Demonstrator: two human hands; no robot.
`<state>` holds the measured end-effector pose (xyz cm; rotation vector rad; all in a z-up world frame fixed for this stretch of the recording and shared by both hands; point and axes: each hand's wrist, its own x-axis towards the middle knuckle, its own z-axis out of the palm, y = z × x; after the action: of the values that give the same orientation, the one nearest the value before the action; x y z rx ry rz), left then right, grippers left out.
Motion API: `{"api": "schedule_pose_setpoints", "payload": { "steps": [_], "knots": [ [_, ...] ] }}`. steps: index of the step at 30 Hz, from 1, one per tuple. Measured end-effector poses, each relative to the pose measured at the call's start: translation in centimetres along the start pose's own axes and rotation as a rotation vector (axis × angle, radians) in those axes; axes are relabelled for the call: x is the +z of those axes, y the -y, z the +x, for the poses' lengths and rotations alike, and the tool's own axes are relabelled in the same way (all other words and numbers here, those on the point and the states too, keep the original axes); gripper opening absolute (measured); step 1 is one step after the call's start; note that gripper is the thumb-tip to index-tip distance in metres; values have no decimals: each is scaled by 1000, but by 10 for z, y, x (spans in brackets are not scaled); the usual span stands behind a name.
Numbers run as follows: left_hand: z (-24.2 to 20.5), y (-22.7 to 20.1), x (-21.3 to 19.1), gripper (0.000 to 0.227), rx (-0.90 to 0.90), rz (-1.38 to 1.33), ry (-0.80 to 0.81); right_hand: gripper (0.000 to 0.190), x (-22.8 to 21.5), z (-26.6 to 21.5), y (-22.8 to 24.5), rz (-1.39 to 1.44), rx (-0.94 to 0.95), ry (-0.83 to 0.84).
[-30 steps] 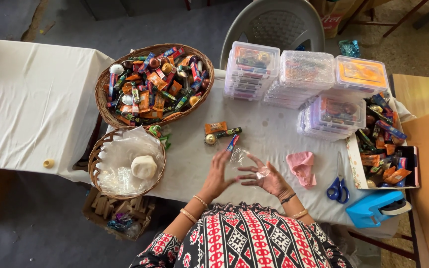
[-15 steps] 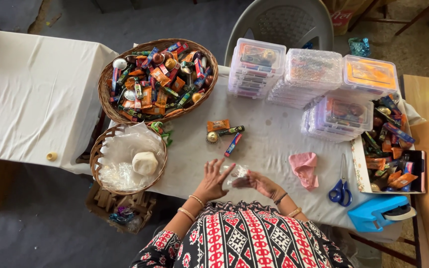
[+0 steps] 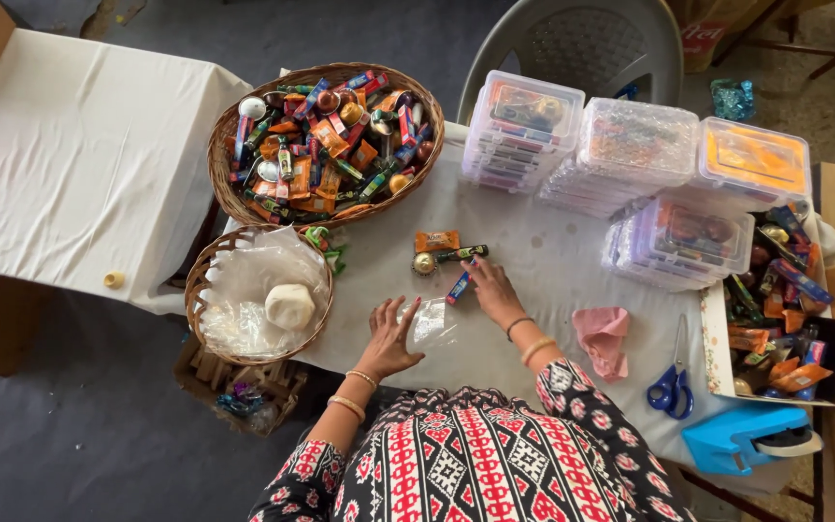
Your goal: The person wraps small packaged items together in clear plastic film and places the wrapped bundles into small clear plastic containers. They retrieve empty containers from a cardboard box, close filled containers, and stack them with other filled containers on the table.
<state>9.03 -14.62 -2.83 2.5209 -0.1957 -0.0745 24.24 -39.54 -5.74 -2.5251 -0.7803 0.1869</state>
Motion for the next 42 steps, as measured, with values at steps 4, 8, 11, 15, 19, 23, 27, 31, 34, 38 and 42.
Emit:
{"api": "schedule_pose_setpoints", "payload": {
  "steps": [4, 8, 11, 15, 19, 23, 27, 31, 34, 38, 42],
  "knots": [
    [9, -3, 1, 120, -2, 19, 40, 61, 28, 0, -27, -215, 9, 53],
    [21, 1, 8, 119, 8, 25, 89, 33, 10, -25, -36, -171, 111, 14],
    [36, 4, 14, 120, 23, 24, 118, 31, -10, -57, -39, 12, 186, -91],
    [64, -3, 20, 122, 64, 45, 196, 35, -46, -98, -33, 341, 372, -175],
    [92, -17, 30, 124, 129, 114, 255, 38, -56, -130, -38, 307, 371, -269],
    [109, -22, 47, 129, 192, 195, 313, 37, -57, -145, -36, 286, 398, -354],
    [112, -30, 46, 133, 194, 210, 361, 38, -55, -142, -27, 314, 371, -367],
    [90, -32, 42, 131, 162, 169, 204, 39, -44, -134, -25, 250, 303, -329],
    [63, -22, 52, 121, -55, 47, 42, 39, -36, -127, -23, 234, 318, -272],
    [25, -2, 77, 91, -264, -166, -82, 41, -16, -121, -25, 315, 243, -258],
    [12, -2, 84, 74, -255, -312, -158, 39, -3, -114, -11, 507, 329, -188]
  ]
}}
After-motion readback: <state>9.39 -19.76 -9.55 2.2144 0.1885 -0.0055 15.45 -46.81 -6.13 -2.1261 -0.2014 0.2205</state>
